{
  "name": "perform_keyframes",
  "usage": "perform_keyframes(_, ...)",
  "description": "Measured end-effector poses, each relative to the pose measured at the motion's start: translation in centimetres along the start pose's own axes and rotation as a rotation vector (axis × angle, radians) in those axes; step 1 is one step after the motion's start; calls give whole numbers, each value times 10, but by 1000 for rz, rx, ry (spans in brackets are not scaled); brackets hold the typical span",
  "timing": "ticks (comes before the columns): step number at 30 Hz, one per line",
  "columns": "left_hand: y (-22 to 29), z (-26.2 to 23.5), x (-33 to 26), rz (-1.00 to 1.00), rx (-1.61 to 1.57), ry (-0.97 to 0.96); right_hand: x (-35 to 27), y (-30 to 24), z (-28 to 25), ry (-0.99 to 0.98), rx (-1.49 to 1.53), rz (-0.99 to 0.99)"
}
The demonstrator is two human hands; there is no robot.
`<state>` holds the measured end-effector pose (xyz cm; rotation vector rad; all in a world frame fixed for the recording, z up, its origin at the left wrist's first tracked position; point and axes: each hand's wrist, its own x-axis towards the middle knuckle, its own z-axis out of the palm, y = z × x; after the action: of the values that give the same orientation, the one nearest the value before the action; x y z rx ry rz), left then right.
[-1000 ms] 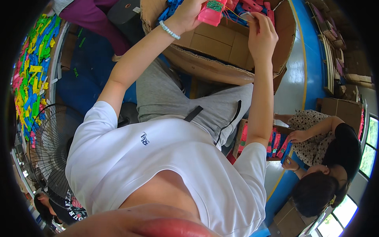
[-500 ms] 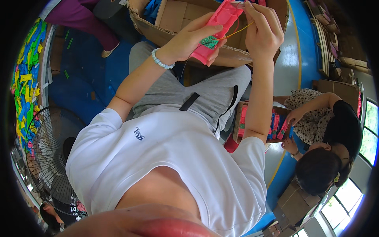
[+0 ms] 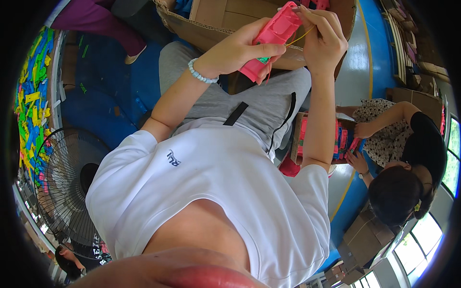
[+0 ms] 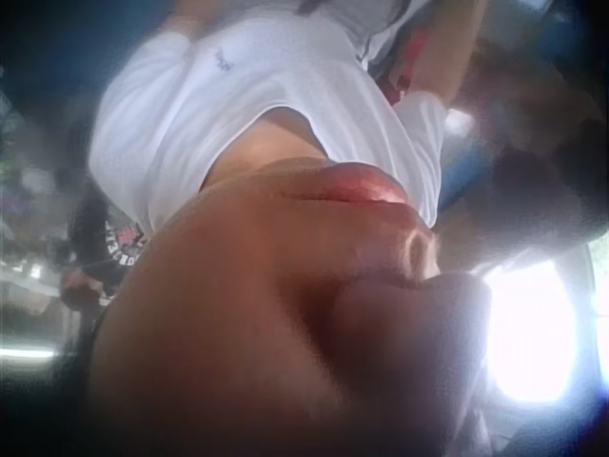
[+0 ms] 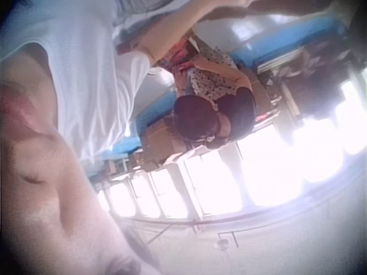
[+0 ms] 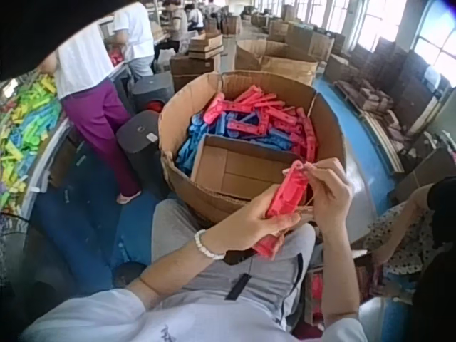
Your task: Assembling small electronic circuit boards and wires into blue and pink plastic cases in a factory setting.
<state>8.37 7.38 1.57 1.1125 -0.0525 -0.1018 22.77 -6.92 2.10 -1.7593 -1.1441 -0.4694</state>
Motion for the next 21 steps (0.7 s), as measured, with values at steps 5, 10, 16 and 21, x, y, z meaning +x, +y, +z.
perform_keyframes(5, -20, 0, -1, 85, -207, -38, -16, 1, 0, -8, 467, 244)
perform_keyframes(10, -41, 5, -8, -88, -427, -77, -42, 0, 11, -51, 526, 313)
perform_keyframes(16, -49, 13, -22, -110, -647, -33, -35, 14, 32, 132, 7, -158)
perform_keyframes(21, -39, 29, -38, -38, -498, 130, -56, -10, 51, 117, 140, 116)
